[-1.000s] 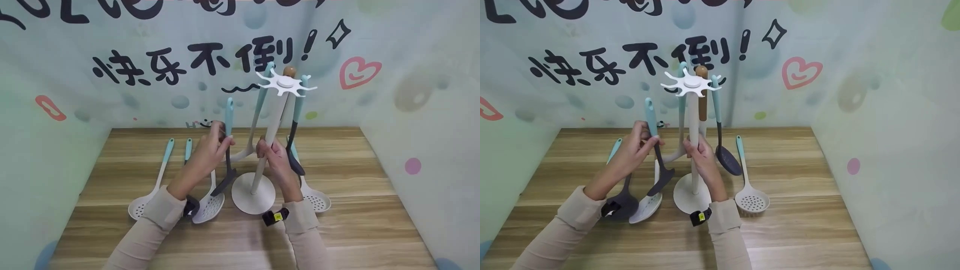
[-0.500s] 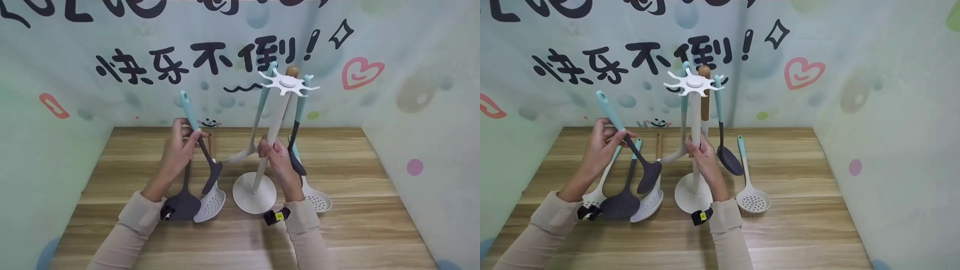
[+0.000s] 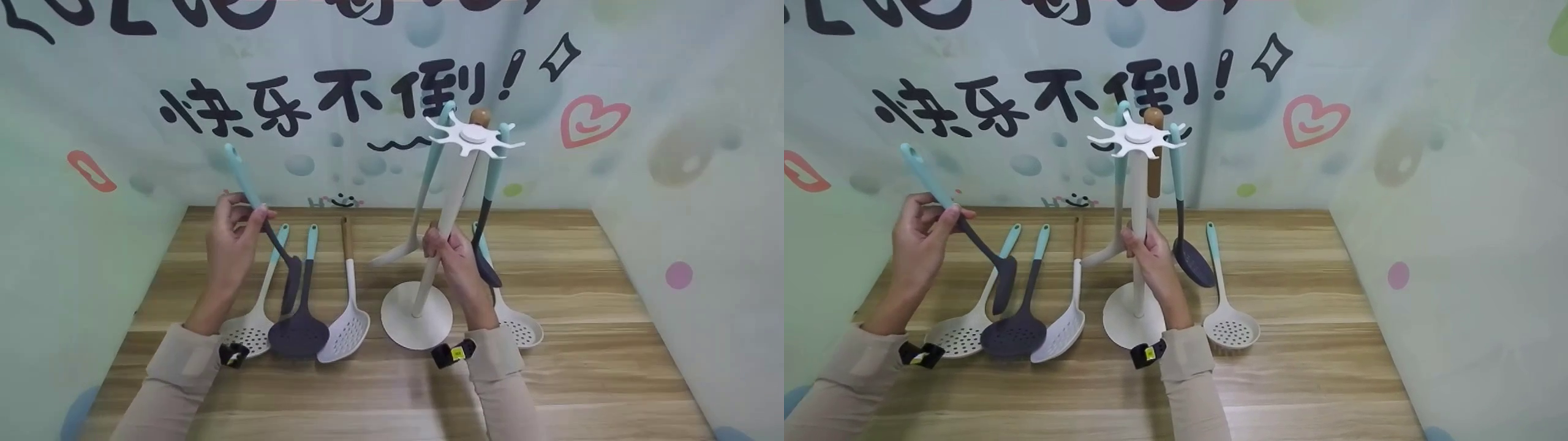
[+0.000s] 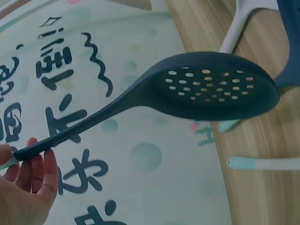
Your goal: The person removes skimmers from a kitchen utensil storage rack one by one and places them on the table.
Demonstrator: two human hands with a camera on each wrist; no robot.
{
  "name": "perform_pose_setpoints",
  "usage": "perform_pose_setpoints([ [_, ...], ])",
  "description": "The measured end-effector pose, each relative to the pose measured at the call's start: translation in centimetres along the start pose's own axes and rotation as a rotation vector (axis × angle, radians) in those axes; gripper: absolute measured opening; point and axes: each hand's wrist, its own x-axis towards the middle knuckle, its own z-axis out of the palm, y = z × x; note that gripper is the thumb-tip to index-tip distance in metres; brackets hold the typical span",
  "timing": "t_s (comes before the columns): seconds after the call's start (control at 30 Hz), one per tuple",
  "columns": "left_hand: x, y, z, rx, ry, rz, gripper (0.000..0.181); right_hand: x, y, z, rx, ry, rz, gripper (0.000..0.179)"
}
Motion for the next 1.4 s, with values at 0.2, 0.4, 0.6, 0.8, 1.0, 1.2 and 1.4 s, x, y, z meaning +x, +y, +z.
perform_pose_setpoints([
  [0.2,0.5,-1.1,-2.0,0.090,0.110,0.008,0.028,0.0,0.0,-0.1,-0.012,-0.004,-0.014,0.031],
  [0.4,1.4,-2.2,-3.8,0.140,0.191,0.003,0.028,0.2,0.1,-0.4,-0.028,0.003,-0.007,0.032],
  [0.6,2.3,-4.2,-5.5,0.199,0.253,-0.008,0.028,0.2,0.1,-0.4,-0.020,-0.003,-0.014,0.025],
  [0.8,2.9,-6.1,-6.5,0.273,0.298,-0.046,0.030,0.1,0.0,-0.3,-0.016,0.002,-0.009,0.022],
  [1.0,2.9,-7.5,-7.4,0.232,0.326,-0.148,0.025,0.1,0.0,-0.2,-0.019,-0.009,-0.017,0.026],
  [1.2,2.9,-8.5,-7.9,0.158,0.348,-0.290,0.024,0.0,0.1,-0.2,-0.016,0.007,0.007,0.026],
  [1.4,2.7,-10.0,-8.4,0.148,0.335,-0.467,0.025,0.0,0.0,0.0,-0.016,0.011,0.018,0.022],
])
